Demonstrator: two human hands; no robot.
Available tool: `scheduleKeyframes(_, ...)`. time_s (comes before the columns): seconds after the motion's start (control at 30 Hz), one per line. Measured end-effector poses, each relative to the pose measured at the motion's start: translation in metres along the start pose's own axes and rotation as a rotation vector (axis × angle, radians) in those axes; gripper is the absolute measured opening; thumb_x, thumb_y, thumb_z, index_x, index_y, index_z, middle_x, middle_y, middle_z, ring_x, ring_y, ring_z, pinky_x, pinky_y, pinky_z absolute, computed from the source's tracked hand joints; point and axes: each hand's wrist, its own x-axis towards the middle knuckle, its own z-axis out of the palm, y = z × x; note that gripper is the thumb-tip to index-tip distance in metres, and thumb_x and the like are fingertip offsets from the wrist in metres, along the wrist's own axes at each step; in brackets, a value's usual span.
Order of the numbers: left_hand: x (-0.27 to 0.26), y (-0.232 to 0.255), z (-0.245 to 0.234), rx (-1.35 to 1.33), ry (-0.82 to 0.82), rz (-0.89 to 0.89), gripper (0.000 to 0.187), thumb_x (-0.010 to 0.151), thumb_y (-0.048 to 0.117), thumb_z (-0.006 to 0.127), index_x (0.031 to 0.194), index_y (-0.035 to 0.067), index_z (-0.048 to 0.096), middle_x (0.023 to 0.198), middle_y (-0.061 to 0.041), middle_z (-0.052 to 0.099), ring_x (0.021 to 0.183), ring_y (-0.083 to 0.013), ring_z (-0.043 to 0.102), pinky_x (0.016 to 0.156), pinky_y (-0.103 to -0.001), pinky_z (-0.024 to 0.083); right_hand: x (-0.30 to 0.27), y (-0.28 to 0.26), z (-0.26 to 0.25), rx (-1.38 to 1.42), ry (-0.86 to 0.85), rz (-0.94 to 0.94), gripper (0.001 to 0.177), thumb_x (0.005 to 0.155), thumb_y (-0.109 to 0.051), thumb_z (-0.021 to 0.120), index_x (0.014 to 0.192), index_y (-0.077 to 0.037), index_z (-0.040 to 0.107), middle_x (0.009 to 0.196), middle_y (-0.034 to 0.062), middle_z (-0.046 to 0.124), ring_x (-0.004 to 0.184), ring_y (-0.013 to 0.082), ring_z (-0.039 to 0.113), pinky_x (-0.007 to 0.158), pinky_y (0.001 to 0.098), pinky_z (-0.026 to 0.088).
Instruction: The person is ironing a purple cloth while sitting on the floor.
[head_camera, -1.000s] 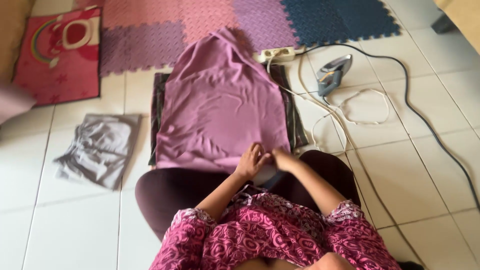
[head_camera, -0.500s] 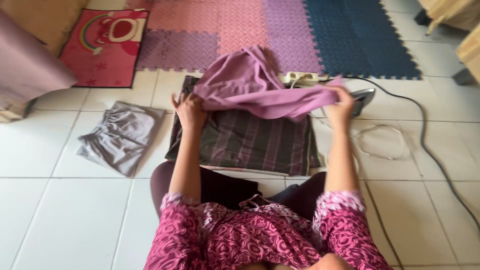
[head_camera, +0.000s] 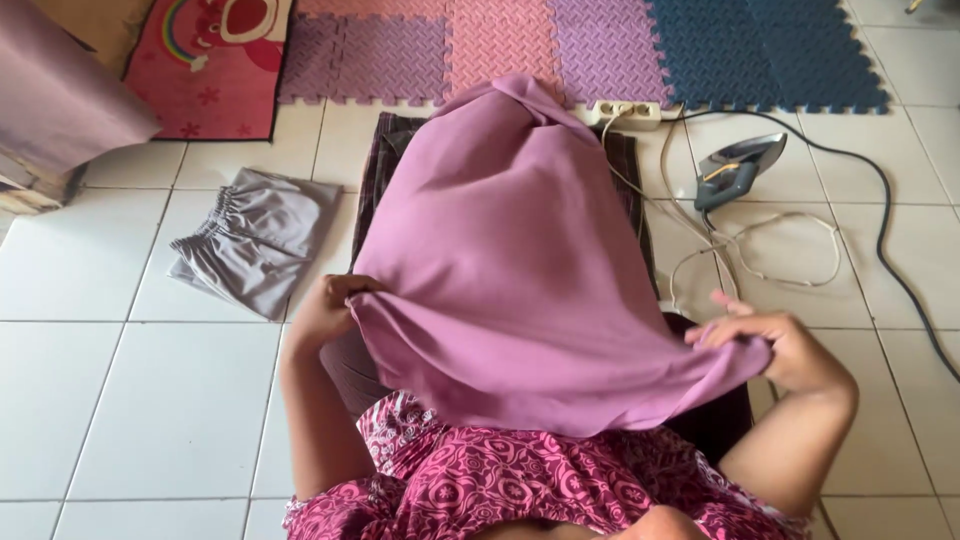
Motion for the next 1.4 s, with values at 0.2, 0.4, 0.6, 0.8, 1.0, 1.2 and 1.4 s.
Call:
scheduleKeyframes(0.2, -0.006, -0.022, -0.001, -0.066, -0.275, -0.139, 0.026, 0.090, 0.008, 0.070, 0.115, 0.001, 0.076, 0.104, -0.005, 0.080, 0.096, -0.0118, 0.071, 0.090, -0.030, 0.057, 0.013, -0.010, 0.035, 0.070, -0.358, 0.300, 0.025, 0.073, -0.011, 0.086, 0.097, -0.003, 0.083, 0.096, 0.0111, 0.085, 0.105, 0.0257, 0.077, 0.096, 0.0416, 0.056)
scheduleKeyframes(0.4, 0.027, 0.050, 0.008, 0.010, -0.442, -0.234, 0.050, 0.085, 0.015, 0.078, 0.133, 0.005, 0.066, 0.117, -0.003, 0.077, 0.104, -0.0109, 0.071, 0.096, -0.027, 0.055, 0.074, -0.001, 0.052, 0.637, -0.666, 0.164, 0.072, 0.076, -0.027, 0.088, 0.137, -0.005, 0.058, 0.132, 0.0112, 0.067, 0.092, 0.0216, 0.076, 0.077, 0.0329, 0.060)
scheduleKeyframes(0.6, 0.138, -0.149, 0.014, 0.106, -0.123, -0.486, 0.056, 0.083, 0.036, 0.079, 0.129, 0.005, 0.070, 0.109, -0.009, 0.077, 0.098, -0.0207, 0.072, 0.090, -0.038, 0.058, 0.112, 0.279, 0.150, 0.324, 0.158, 0.720, 0.040, 0.090, -0.041, 0.074, 0.109, -0.005, 0.073, 0.100, 0.0093, 0.078, 0.077, 0.0164, 0.072, 0.063, 0.0271, 0.055)
scheduleKeyframes(0.8, 0.177, -0.240, 0.037, 0.590, 0.032, -0.926, 0.071, 0.074, 0.049, 0.086, 0.127, 0.003, 0.073, 0.123, -0.017, 0.071, 0.114, -0.0317, 0.070, 0.094, -0.046, 0.058, 0.134, 0.350, 0.090, -0.303, 0.384, 1.008, 0.061, 0.080, -0.062, 0.081, 0.088, -0.001, 0.076, 0.090, 0.0167, 0.077, 0.081, 0.0304, 0.073, 0.075, 0.0394, 0.056)
scheduleKeyframes(1.0, 0.175, -0.254, 0.050, 0.642, 0.195, -0.987, 0.085, 0.071, 0.058, 0.087, 0.134, 0.006, 0.065, 0.134, -0.014, 0.067, 0.124, -0.0300, 0.064, 0.098, -0.045, 0.055, 0.142, 0.335, 0.102, -0.520, 0.336, 1.071, 0.062, 0.066, -0.064, 0.086, 0.083, -0.005, 0.077, 0.087, 0.0146, 0.077, 0.082, 0.0345, 0.074, 0.079, 0.0426, 0.057)
scheduleKeyframes(1.2, 0.174, -0.224, 0.052, 0.646, 0.094, -1.018, 0.078, 0.072, 0.061, 0.086, 0.129, 0.009, 0.070, 0.131, -0.012, 0.069, 0.123, -0.0282, 0.065, 0.100, -0.043, 0.053, 0.134, 0.364, 0.106, -0.475, 0.375, 1.022, 0.045, 0.067, -0.049, 0.088, 0.088, -0.010, 0.079, 0.090, 0.0118, 0.079, 0.084, 0.0316, 0.074, 0.080, 0.0414, 0.059)
scheduleKeyframes(1.4, 0.173, -0.277, 0.053, 0.469, 0.202, -0.769, 0.045, 0.076, 0.046, 0.081, 0.103, 0.010, 0.082, 0.104, -0.018, 0.078, 0.098, -0.0310, 0.077, 0.089, -0.041, 0.059, 0.141, 0.340, 0.112, -0.600, 0.512, 0.864, 0.046, 0.066, -0.044, 0.093, 0.088, -0.008, 0.074, 0.093, 0.0141, 0.075, 0.087, 0.0327, 0.071, 0.077, 0.0435, 0.057)
